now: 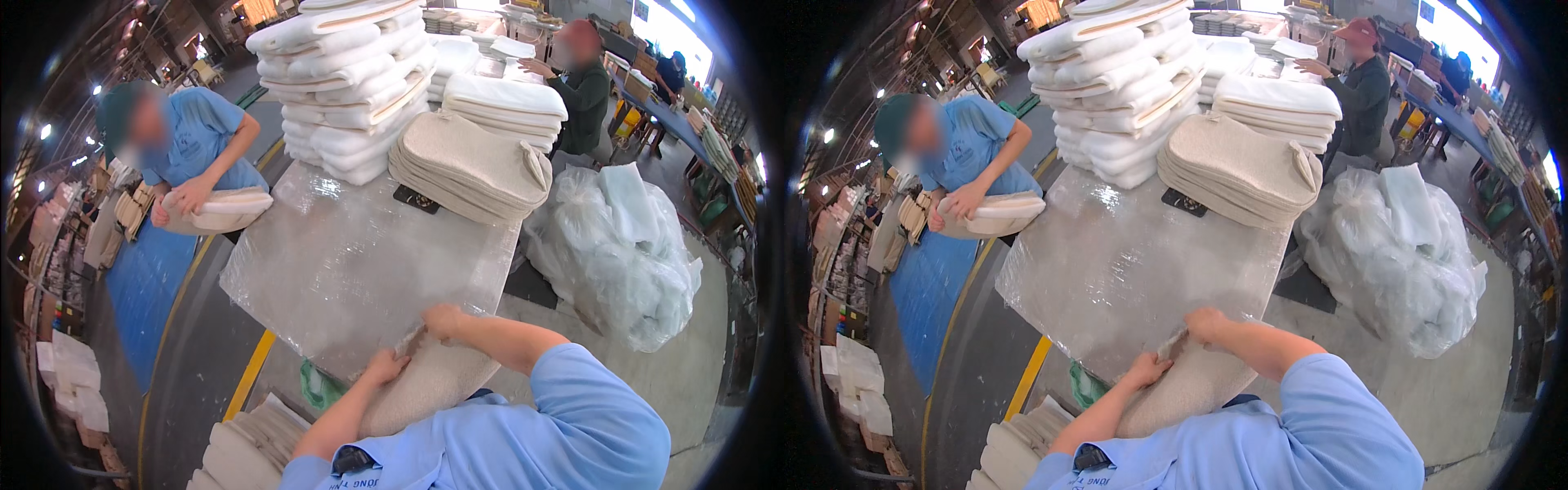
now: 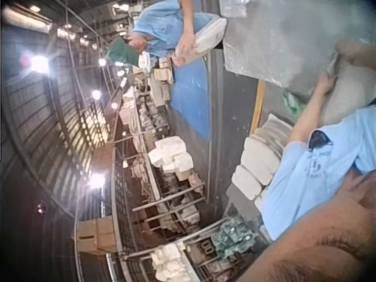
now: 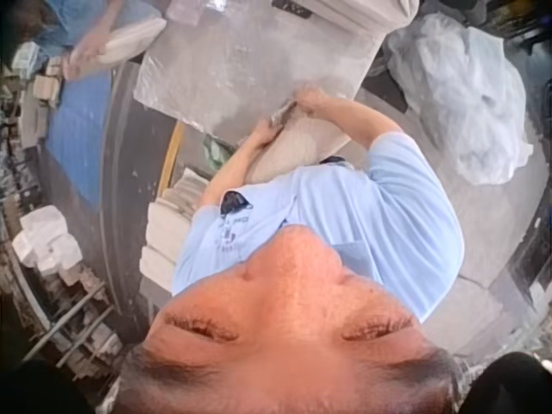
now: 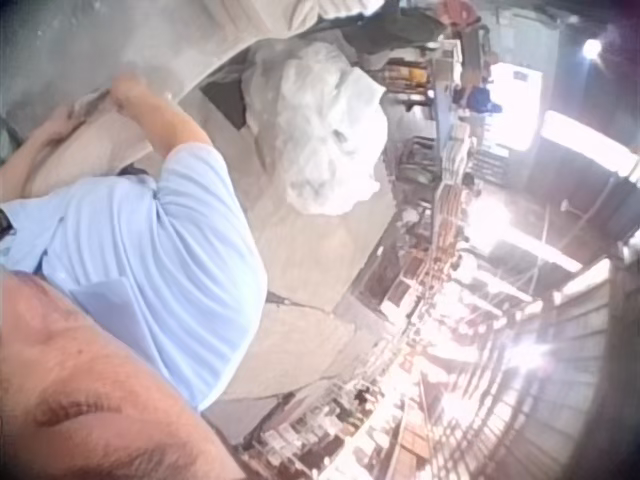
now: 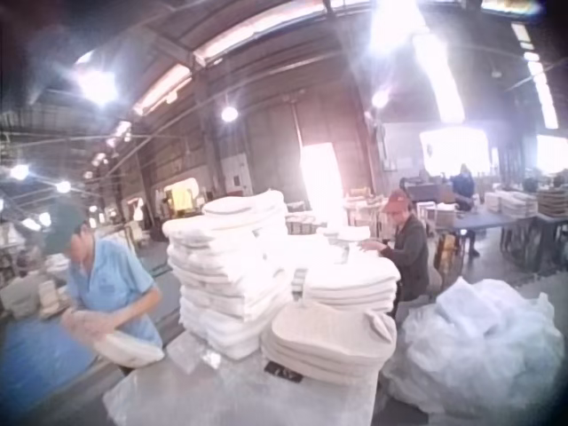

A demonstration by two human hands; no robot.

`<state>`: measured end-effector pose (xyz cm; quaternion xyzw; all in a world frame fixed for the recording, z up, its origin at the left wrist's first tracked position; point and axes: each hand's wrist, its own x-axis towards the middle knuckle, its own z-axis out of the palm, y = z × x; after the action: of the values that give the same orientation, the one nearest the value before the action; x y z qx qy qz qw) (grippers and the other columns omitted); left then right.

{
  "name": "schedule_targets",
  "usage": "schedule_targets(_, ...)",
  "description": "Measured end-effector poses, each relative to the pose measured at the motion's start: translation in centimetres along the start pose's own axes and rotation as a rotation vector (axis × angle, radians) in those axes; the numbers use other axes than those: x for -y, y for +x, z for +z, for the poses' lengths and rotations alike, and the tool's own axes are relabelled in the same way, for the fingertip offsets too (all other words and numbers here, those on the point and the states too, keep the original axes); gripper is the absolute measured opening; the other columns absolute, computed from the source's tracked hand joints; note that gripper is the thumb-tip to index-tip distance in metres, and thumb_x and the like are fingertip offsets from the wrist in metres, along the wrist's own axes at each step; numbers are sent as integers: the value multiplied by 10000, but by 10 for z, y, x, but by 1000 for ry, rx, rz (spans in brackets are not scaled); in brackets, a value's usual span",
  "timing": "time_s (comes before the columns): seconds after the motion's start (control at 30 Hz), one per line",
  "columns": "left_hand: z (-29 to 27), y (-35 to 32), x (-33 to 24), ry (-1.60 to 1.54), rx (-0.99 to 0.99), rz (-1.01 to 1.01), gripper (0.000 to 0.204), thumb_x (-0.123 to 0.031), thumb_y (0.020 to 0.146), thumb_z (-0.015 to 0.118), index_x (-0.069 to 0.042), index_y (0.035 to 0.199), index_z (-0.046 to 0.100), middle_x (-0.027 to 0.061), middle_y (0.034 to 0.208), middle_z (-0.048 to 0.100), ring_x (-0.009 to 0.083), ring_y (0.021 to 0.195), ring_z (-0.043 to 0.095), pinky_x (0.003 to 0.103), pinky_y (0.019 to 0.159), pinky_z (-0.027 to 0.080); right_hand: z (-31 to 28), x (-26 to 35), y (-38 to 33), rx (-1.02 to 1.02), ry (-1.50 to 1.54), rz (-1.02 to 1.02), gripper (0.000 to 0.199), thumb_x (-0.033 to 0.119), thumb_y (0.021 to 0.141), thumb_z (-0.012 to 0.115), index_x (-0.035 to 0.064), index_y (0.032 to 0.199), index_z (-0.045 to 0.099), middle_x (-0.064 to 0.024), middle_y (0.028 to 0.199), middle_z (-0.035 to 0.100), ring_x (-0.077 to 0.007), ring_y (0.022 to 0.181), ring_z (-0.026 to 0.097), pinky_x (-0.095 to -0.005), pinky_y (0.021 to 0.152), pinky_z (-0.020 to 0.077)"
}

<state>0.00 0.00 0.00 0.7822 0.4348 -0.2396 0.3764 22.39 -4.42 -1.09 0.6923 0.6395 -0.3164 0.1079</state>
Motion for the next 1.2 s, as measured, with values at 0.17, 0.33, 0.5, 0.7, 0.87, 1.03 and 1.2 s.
schedule_targets(0.17, 0, 12, -2, 16, -203, 8, 578, -526, 997, 549, 10, 1119, 729, 279, 1115, 719, 460, 1072, 680, 514, 930, 532, -20, 2, 3, 251, 204, 57, 324, 306, 911, 687, 53, 1107, 734, -219, 894, 751, -344, 828, 745, -463, 750, 586)
schedule_targets(0.33, 1, 3, -19, -9, -328, 34, 405, -346, 1007, 528, 1, 1053, 730, 279, 1079, 718, 465, 1011, 691, 574, 893, 520, 6, 3, 8, 85, 427, 143, 340, 347, 964, 602, 53, 1071, 736, -214, 929, 748, -390, 862, 735, -483, 783, 583)
schedule_targets(0.5, 13, 6, -13, 2, -369, -15, 321, -294, 1012, 486, -20, 1037, 651, 286, 957, 719, 498, 933, 687, 601, 849, 510, 27, 19, -3, -296, 542, 176, 291, 295, 991, 554, 68, 1095, 705, -222, 1047, 728, -439, 997, 689, -532, 874, 548)
schedule_targets(0.7, 21, 19, -13, 4, -349, -28, 322, -324, 1026, 466, -36, 1059, 606, 265, 936, 726, 495, 897, 689, 601, 817, 506, 32, 11, -5, -332, 597, 146, 304, 319, 1022, 506, 82, 1118, 671, -224, 1062, 723, -455, 1005, 685, -566, 865, 538)
schedule_targets(0.87, 24, 19, -4, -33, -409, 46, 326, -327, 1027, 503, -25, 1085, 612, 274, 929, 715, 496, 906, 688, 593, 789, 519, 26, 8, 4, -237, 559, 72, 389, 425, 988, 573, 104, 1171, 694, -200, 1070, 740, -445, 965, 701, -538, 861, 551)
schedule_targets(1.03, -12, 15, 4, -140, -187, -61, 598, -565, 1008, 519, -19, 1180, 690, 296, 1145, 700, 480, 1081, 668, 540, 902, 526, -9, 8, 5, 200, 655, -17, 498, 499, 883, 715, 123, 1208, 752, -173, 1103, 760, -336, 1008, 718, -460, 915, 542)
schedule_targets(1.2, -11, 0, 13, -74, -122, 18, 608, -607, 992, 518, -38, 1099, 703, 253, 1050, 728, 446, 1013, 693, 531, 852, 533, 25, 21, -9, -143, 507, -34, 307, 357, 940, 641, 96, 1076, 729, -178, 1013, 745, -411, 949, 705, -523, 838, 539)
